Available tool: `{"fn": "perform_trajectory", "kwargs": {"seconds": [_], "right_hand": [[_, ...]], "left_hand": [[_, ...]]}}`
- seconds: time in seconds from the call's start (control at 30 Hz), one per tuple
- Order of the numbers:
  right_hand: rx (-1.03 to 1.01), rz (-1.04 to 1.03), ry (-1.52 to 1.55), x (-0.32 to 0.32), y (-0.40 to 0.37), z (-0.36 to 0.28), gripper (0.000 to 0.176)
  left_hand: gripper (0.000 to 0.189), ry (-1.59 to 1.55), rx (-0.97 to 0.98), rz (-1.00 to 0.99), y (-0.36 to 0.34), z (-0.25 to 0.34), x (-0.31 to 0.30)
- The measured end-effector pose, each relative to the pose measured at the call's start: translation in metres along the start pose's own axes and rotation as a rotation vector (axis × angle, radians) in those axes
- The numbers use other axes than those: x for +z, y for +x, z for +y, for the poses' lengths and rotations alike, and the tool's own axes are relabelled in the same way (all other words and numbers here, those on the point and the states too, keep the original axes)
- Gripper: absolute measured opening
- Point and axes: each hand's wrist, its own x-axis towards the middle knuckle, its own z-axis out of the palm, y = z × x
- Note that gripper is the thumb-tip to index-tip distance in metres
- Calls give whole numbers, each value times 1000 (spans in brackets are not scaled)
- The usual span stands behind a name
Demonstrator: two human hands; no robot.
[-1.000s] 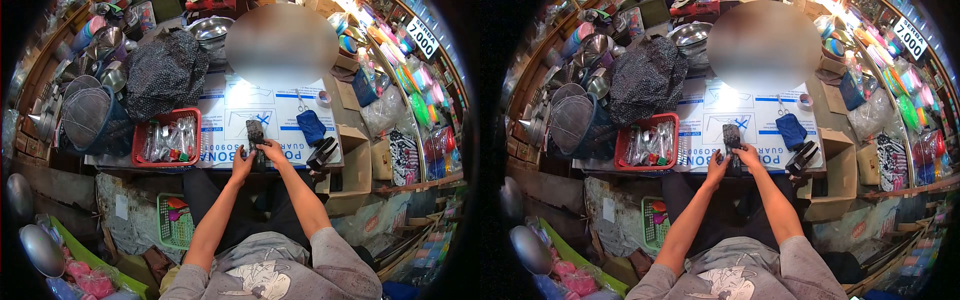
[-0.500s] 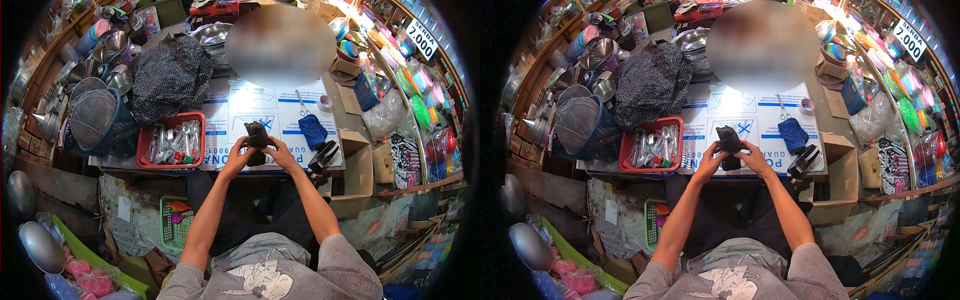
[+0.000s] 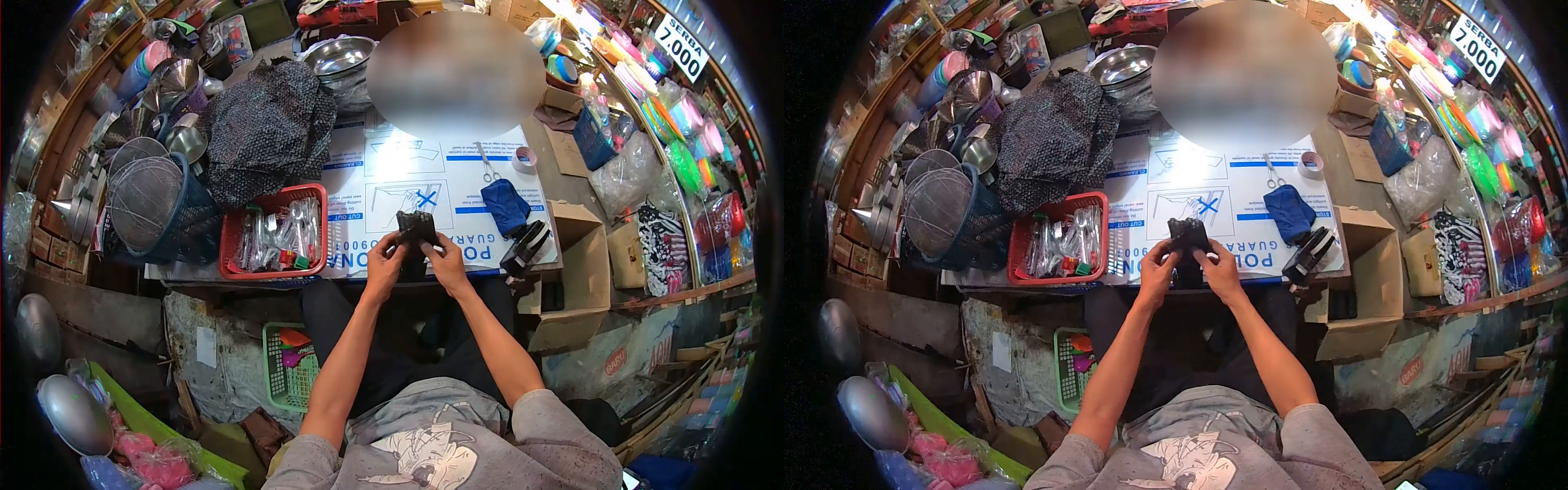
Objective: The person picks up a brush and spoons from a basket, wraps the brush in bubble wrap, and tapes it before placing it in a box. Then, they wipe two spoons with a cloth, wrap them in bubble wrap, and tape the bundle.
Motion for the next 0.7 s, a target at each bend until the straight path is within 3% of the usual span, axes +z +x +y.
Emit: {"fn": "perform_trajectory", "kwargs": {"seconds": [0.17,0.23,0.3,0.33,0.4,0.5,0.57,0.63,0.7], "right_hand": [[-67,33,4,2,4,-5,31],[-98,56,-8,0,3,-6,31],[140,80,0,-2,0,-8,21],[142,80,1,0,-1,-10,21],[-37,118,-28,3,0,-12,24],[-73,229,-134,5,1,-18,30],[-63,285,-241,7,-2,-28,34],[-51,340,-349,8,-3,-28,39],[-96,387,-331,12,-3,-24,44]], "left_hand": [[39,-81,23,-31,9,16,-2],[43,-234,-80,24,10,19,-4],[46,-221,-26,2,11,12,-6],[52,-152,7,2,7,13,-3],[62,-15,79,-2,2,14,3],[67,26,16,-80,-3,15,1],[66,66,94,-89,-3,12,5],[58,319,239,-49,-1,9,7],[49,245,196,7,6,8,8]]}}
